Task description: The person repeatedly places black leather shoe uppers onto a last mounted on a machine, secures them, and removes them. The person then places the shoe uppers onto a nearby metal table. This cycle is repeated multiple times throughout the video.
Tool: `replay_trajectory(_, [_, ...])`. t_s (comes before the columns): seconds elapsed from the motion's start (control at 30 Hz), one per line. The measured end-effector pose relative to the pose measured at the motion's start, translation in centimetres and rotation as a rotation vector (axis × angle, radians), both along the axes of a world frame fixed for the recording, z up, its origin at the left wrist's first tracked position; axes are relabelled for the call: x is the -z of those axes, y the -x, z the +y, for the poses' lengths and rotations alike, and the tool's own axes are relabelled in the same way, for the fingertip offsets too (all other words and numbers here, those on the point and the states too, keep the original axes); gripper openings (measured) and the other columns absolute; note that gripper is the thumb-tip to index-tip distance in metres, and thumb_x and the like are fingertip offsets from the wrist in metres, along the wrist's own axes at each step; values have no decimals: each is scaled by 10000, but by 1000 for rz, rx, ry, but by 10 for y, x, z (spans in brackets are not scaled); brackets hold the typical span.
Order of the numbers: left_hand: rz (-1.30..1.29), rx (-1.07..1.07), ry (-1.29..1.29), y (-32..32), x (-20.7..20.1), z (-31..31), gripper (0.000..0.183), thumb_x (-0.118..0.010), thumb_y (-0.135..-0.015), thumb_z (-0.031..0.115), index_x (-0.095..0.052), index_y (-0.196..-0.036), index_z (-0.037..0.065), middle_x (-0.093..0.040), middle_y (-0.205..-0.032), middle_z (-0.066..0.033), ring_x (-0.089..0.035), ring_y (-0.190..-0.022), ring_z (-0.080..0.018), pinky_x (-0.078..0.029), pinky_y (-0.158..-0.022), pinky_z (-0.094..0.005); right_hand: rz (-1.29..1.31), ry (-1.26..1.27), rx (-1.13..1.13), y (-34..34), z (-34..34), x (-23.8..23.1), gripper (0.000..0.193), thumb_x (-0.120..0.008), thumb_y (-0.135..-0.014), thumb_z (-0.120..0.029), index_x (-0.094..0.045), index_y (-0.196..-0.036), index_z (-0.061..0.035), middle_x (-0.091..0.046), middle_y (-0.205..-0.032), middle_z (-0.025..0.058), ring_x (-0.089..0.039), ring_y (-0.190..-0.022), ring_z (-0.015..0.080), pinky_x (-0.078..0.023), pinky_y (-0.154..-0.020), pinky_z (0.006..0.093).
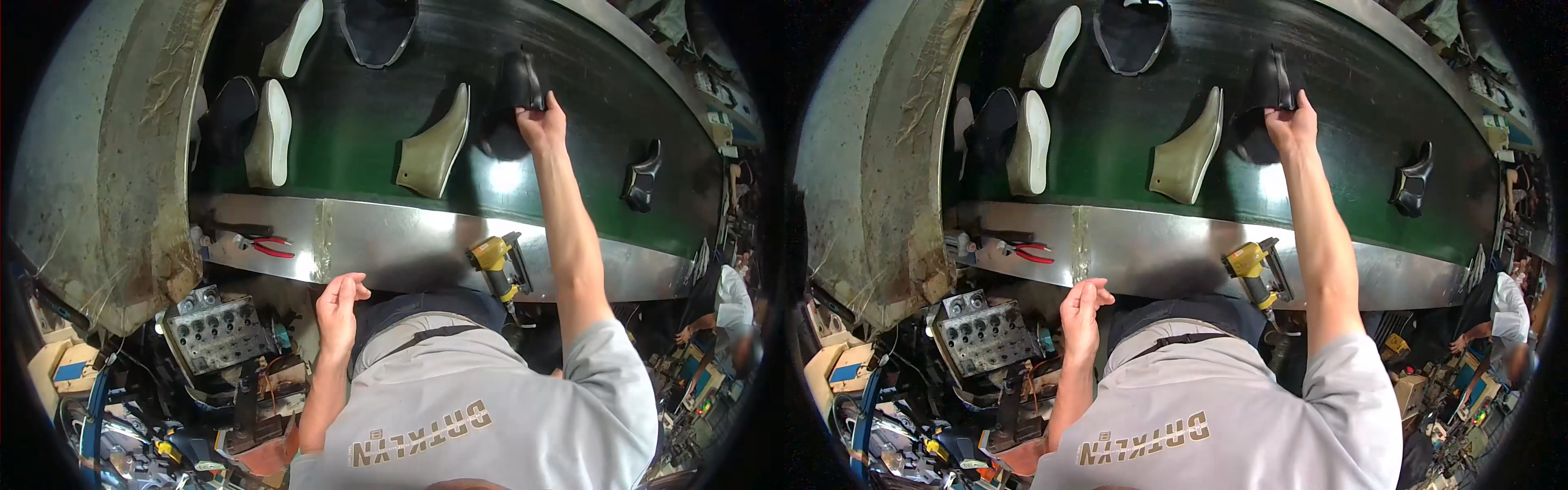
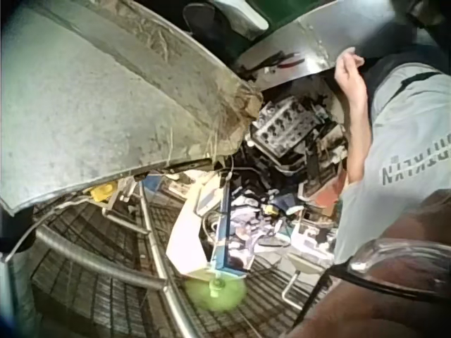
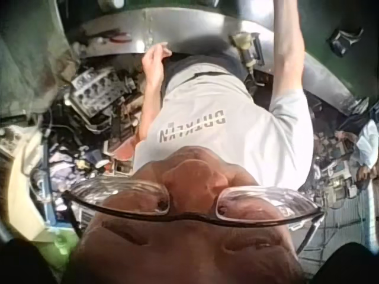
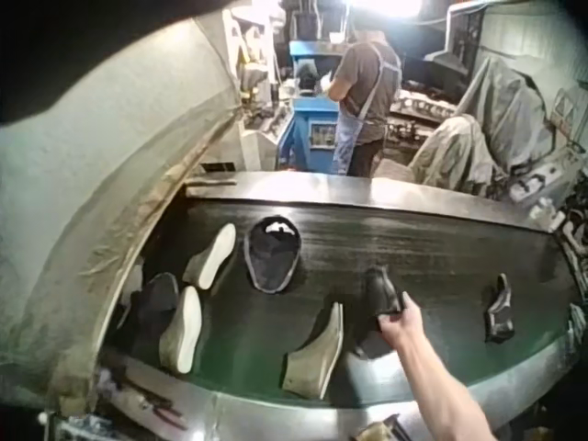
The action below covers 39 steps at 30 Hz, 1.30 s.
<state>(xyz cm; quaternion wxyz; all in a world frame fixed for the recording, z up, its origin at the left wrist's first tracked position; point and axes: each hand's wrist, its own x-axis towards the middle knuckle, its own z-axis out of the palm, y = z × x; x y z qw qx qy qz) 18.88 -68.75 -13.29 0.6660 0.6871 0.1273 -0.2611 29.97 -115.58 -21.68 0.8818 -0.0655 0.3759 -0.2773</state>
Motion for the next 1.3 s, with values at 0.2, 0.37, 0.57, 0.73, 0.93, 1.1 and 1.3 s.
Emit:
replay_trajectory(0.2, [72,313,339,-28,-23,-74,364,-557,-983,270,-563,-1224,-3,-639,-1003,-79,-613,-938,-161,-488,-858,-304,-159,135,-157,29,122,-132,435,-513,-981,-393,-586,-1202,-26,-637,-1186,103,-607,-1012,214,-482,-857,335])
replay_trajectory(0.37, [78,-75,959,-48,-50,-140,659,-465,-964,526,-383,-1426,63,-486,-1390,-110,-467,-1279,-249,-339,-1091,-428,-715,-114,-475,60,221,-159,595,-385,-1000,-471,-372,-1450,-80,-361,-1510,95,-310,-1405,247,-193,-1178,429])
replay_trajectory(0.57, [202,-174,1256,-55,-106,-82,566,-374,-1003,488,-481,-1379,79,-480,-1424,-105,-428,-1320,-280,-265,-1134,-454,-995,-552,-681,107,265,-147,757,-395,-936,-633,-248,-1515,-168,-220,-1575,83,-187,-1457,258,-156,-1187,459])
replay_trajectory(0.73, [359,-509,1195,-12,-116,-25,467,-481,-979,371,-526,-1350,93,-504,-1412,-87,-421,-1341,-256,-230,-1152,-484,-625,117,-913,164,280,-150,666,-324,-1009,-501,-176,-1521,-101,-236,-1562,98,-219,-1444,249,-210,-1171,430])
replay_trajectory(0.93, [529,-807,1052,41,-108,11,322,-532,-966,286,-632,-1191,78,-642,-1234,-70,-566,-1194,-229,-369,-1083,-443,-351,298,-928,222,290,-138,504,-351,-1041,-361,-332,-1444,-59,-422,-1450,103,-432,-1313,210,-323,-1101,371])
replay_trajectory(1.1, [568,-843,1045,47,-100,24,269,-547,-962,240,-648,-1144,70,-663,-1187,-72,-588,-1155,-227,-404,-1051,-431,-225,-93,-867,219,284,-150,431,-359,-1048,-331,-453,-1339,-28,-554,-1306,115,-584,-1150,201,-462,-987,344])
replay_trajectory(1.3, [619,-828,955,49,-102,24,311,-555,-962,276,-627,-1179,65,-650,-1208,-75,-583,-1161,-225,-407,-1055,-411,-114,-354,-857,208,288,-155,447,-412,-1027,-336,-455,-1368,-50,-546,-1347,109,-528,-1237,233,-413,-1054,448])
